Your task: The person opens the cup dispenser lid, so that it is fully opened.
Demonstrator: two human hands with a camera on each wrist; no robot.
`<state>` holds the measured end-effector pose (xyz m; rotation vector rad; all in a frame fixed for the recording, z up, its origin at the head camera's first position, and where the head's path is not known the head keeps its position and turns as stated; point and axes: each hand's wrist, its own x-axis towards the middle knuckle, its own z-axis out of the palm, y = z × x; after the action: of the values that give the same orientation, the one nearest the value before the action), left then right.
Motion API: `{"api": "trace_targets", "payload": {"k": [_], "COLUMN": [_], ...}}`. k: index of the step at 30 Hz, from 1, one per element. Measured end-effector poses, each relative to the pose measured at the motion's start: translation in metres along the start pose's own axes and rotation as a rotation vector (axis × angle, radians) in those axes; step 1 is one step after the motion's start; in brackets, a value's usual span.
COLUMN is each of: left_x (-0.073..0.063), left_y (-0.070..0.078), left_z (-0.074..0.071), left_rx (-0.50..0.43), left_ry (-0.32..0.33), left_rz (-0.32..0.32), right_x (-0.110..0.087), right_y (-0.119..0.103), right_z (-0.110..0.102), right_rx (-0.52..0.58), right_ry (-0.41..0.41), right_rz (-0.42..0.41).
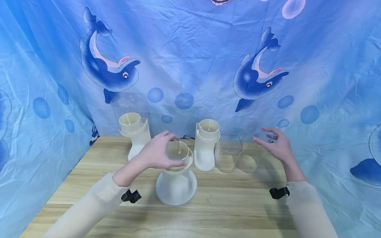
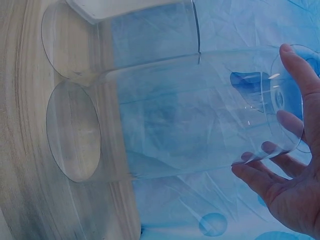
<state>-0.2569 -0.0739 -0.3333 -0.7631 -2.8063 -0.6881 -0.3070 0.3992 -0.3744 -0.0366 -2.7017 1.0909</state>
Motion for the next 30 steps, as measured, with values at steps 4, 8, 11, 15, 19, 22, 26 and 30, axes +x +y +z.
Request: {"api": "trace_targets", "payload": {"k": [4,8,11,15,19,22,26,30], "left_x": [0.007,0.018,0.027,0.042,0.060,0.073,0.087,0.099], "left_y": [-0.002,-0.008,-0.014,-0.022,-0.032,-0.039,-0.047,-0.052], "left_z": [-0.002,-0.009,-0.013,-0.016,-0.015,-0.014,-0.010,-0.008], "left_rx": [-0.014,-0.015,0.002,-0.003,-0.028,-0.049,-0.078,-0.105], "left_ry": [-0.006,-0.024,-0.029,-0.021,0.006,0.020,0.031,0.039], "left_rz": [-0.009,-0.012,-0.023,-0.038,-0.061,-0.077,-0.107,-0.139], "right_x": [0.000,0.001,0.000,-0.002,-0.004,-0.004,-0.004,-0.006], "right_y": [-0.002,-0.003,-0.002,-0.001,0.000,0.000,-0.001,-0.002], "right_z": [0.001,0.002,0.002,0.001,0.000,-0.001,-0.001,0.000], "right_rx": [0.008,0.015,0.014,0.008,-0.006,-0.011,-0.004,0.015], "right_ry": [0.003,-0.001,-0.003,0.001,0.003,0.006,0.000,-0.011], "right_rz": [0.007,0.006,0.007,-0.001,-0.012,-0.014,-0.008,0.001]}}
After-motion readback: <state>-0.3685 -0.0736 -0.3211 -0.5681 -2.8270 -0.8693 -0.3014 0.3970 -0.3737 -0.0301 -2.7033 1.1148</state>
